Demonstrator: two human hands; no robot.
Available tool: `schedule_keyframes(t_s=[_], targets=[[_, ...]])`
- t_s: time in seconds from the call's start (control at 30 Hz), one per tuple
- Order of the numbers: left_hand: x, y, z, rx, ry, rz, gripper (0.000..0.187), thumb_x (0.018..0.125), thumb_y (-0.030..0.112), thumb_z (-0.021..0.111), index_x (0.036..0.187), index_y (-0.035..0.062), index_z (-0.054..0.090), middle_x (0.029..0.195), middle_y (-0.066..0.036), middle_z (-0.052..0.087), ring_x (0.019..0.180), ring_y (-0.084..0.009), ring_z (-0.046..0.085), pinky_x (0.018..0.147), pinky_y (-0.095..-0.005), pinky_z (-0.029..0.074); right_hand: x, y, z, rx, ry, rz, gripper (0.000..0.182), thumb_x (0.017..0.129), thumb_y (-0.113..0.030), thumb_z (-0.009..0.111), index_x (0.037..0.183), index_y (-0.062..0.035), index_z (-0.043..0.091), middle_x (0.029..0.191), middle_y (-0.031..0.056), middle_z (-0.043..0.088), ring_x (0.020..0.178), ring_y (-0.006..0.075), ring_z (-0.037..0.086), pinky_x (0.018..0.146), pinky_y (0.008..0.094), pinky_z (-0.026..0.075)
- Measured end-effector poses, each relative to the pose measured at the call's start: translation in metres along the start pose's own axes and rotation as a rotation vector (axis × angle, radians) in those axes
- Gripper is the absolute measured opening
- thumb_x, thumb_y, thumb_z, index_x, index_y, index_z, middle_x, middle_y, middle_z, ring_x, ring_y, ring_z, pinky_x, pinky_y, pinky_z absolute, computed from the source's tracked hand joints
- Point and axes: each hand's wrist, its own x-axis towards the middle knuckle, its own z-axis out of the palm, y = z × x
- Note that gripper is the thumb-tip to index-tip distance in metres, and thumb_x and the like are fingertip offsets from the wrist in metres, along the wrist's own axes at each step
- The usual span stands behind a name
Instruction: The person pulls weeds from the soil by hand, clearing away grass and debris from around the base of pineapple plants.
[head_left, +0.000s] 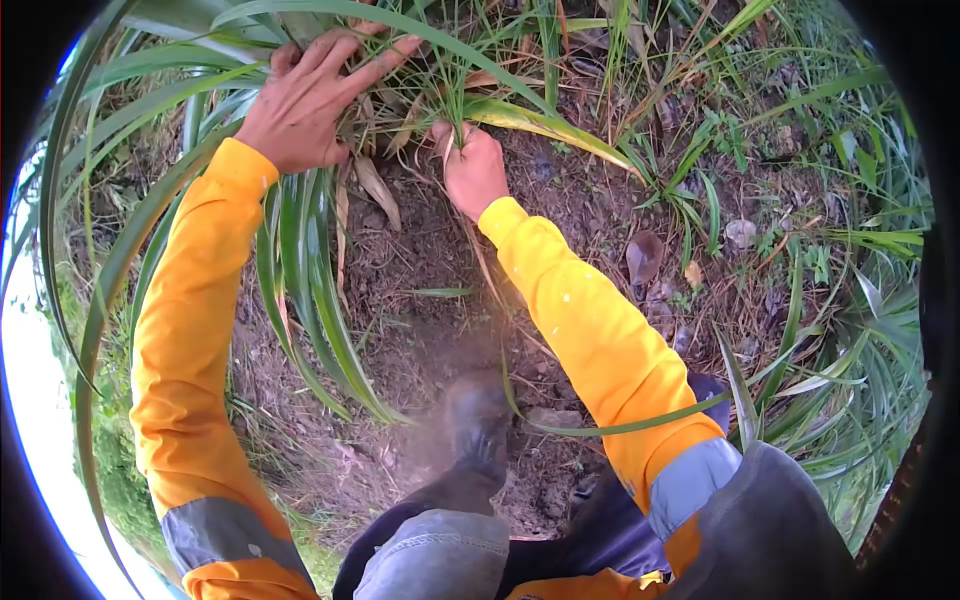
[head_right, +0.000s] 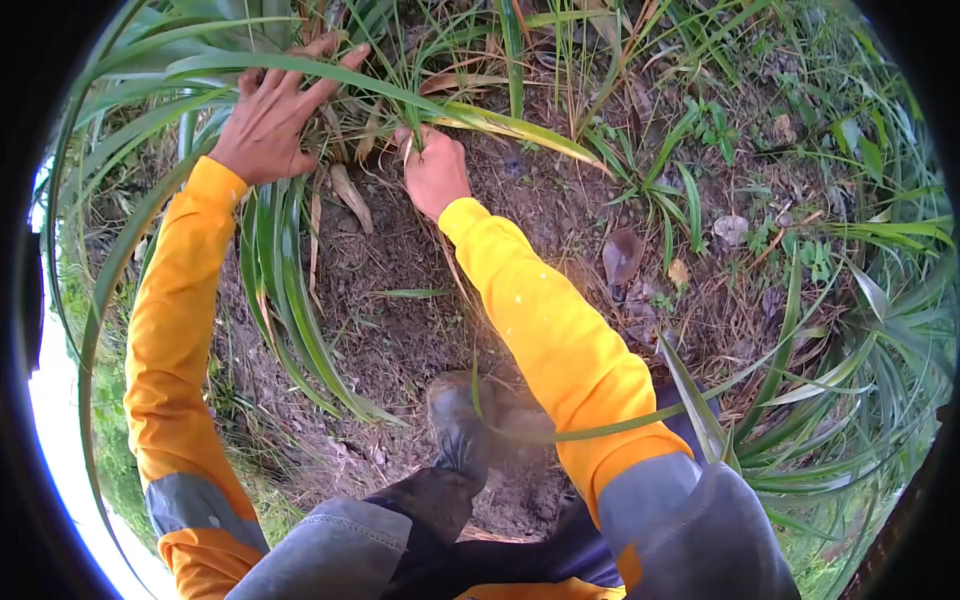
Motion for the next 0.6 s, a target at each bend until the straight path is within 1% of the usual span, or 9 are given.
schedule_keyframes(t_s=[0.1,0.17,0.23,0.37,0.43,0.47,0.5,0.53,0.6], targets=[[0.002,0.001,-0.004,0.074,-0.012,-0.015,0.123,0.064,0.026,0.084,0.169,0.0349,0.02,0.172,-0.002,0.028,0.147,-0.0299,0.043,0.111,-0.0589,0.038,-0.003,-0.014,-0.004,-0.001,0.04,0.075,0.035,0.107,-0.029,0.059,0.092,0.0028,0.067,0.071,0.0215,0.06,0.067,0.0342,0.058,0.071,0.0435,0.05],[0.001,-0.005,0.002,0.045,0.024,-0.007,0.125,0.063,0.023,0.085,0.169,0.0342,0.02,0.174,-0.001,0.022,0.149,-0.0298,0.042,0.112,-0.0584,0.038,-0.016,-0.031,-0.015,-0.031,0.07,0.102,0.037,0.107,-0.031,0.06,0.094,0.0029,0.068,0.071,0.0217,0.061,0.067,0.0344,0.061,0.07,0.0443,0.05],[-0.002,-0.002,0.006,0.044,0.015,-0.027,0.126,0.063,0.021,0.086,0.17,0.0333,0.02,0.176,0.0,0.02,0.15,-0.0295,0.041,0.113,-0.0577,0.039,-0.066,-0.076,-0.055,-0.151,-0.028,0.232,0.027,0.104,-0.025,0.062,0.109,-0.0017,0.075,0.075,0.0255,0.068,0.08,0.0465,0.069,0.071,0.0451,0.055],[0.006,0.008,-0.009,0.004,0.02,0.016,0.122,0.069,0.023,0.082,0.171,0.0311,0.015,0.177,0.003,0.018,0.154,-0.0267,0.036,0.112,-0.0544,0.04,-0.092,-0.007,-0.127,-0.431,-0.043,-0.103,0.032,0.106,-0.03,0.062,0.125,-0.0058,0.071,0.087,0.0229,0.072,0.081,0.0423,0.071,0.071,0.0453,0.056],[0.004,0.005,-0.007,-0.074,0.104,0.094,0.122,0.07,0.023,0.081,0.171,0.0305,0.013,0.177,0.004,0.015,0.155,-0.0239,0.035,0.111,-0.0533,0.041,-0.077,-0.009,-0.143,-0.335,-0.147,-0.153,0.045,0.099,-0.035,0.071,0.135,-0.0081,0.066,0.106,0.0202,0.075,0.095,0.042,0.072,0.083,0.045,0.058],[0.002,0.013,-0.002,0.098,0.065,-0.015,0.124,0.07,0.018,0.079,0.172,0.0286,0.009,0.178,0.007,0.013,0.157,-0.0193,0.032,0.112,-0.053,0.041,-0.067,-0.017,-0.138,-0.385,-0.09,-0.217,0.047,0.097,-0.033,0.074,0.136,-0.0082,0.065,0.111,0.0208,0.074,0.1,0.0432,0.071,0.087,0.0459,0.057],[0.001,0.018,-0.001,0.124,0.058,-0.049,0.127,0.068,0.019,0.082,0.172,0.0278,0.009,0.177,0.007,0.013,0.156,-0.0202,0.033,0.111,-0.0541,0.042,-0.056,-0.022,-0.13,-0.438,-0.033,-0.277,0.049,0.095,-0.032,0.077,0.136,-0.0083,0.065,0.116,0.0214,0.073,0.104,0.0443,0.069,0.09,0.0469,0.057],[0.003,0.023,0.0,0.149,0.053,-0.081,0.13,0.067,0.02,0.085,0.172,0.027,0.008,0.177,0.006,0.014,0.155,-0.021,0.033,0.111,-0.0552,0.042,-0.042,-0.016,-0.124,-0.52,-0.15,-0.203,0.05,0.091,-0.028,0.08,0.133,-0.0062,0.065,0.119,0.025,0.071,0.108,0.0472,0.067,0.092,0.0505,0.055],[0.004,0.025,0.004,0.204,0.029,-0.108,0.135,0.065,0.022,0.088,0.172,0.0272,0.006,0.177,0.007,0.013,0.156,-0.0205,0.031,0.11,-0.0579,0.043,-0.017,0.007,-0.098,-0.551,-0.067,-0.148,0.042,0.09,-0.017,0.076,0.127,0.0002,0.066,0.111,0.0281,0.07,0.104,0.0498,0.065,0.091,0.0544,0.053]])
